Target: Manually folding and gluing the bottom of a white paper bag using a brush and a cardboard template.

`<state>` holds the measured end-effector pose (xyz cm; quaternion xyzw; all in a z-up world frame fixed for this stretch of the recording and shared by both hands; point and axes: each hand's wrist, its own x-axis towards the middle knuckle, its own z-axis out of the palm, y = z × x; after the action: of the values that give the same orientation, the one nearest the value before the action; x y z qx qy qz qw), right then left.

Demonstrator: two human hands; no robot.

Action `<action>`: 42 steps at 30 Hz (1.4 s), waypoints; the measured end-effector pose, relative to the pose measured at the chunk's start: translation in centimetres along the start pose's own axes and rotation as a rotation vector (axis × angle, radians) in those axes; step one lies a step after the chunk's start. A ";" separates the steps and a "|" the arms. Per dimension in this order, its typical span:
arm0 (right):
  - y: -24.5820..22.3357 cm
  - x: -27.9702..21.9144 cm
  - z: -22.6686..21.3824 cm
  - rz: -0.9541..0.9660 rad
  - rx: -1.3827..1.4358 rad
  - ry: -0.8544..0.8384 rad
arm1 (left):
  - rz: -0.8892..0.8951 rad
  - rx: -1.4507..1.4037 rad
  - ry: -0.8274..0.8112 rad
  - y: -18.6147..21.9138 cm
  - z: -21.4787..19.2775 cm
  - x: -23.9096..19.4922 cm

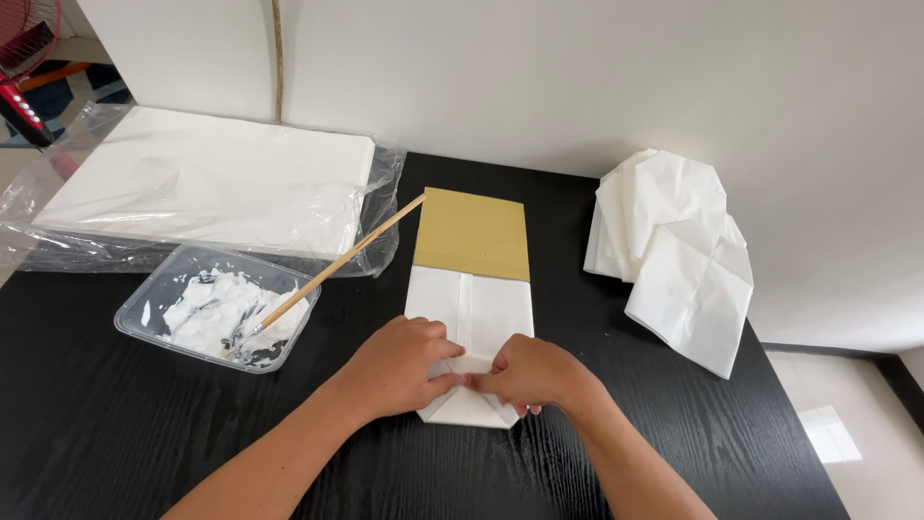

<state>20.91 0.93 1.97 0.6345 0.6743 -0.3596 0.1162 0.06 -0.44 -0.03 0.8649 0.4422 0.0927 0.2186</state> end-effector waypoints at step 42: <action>-17.7 -0.3 -1.3 -0.830 0.719 0.490 | 0.172 0.016 0.196 -1.5 6.2 2.2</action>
<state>4.72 2.64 9.02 0.3823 0.7087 -0.4239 -0.4145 2.46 0.26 -6.33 0.8883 0.3862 0.1914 0.1586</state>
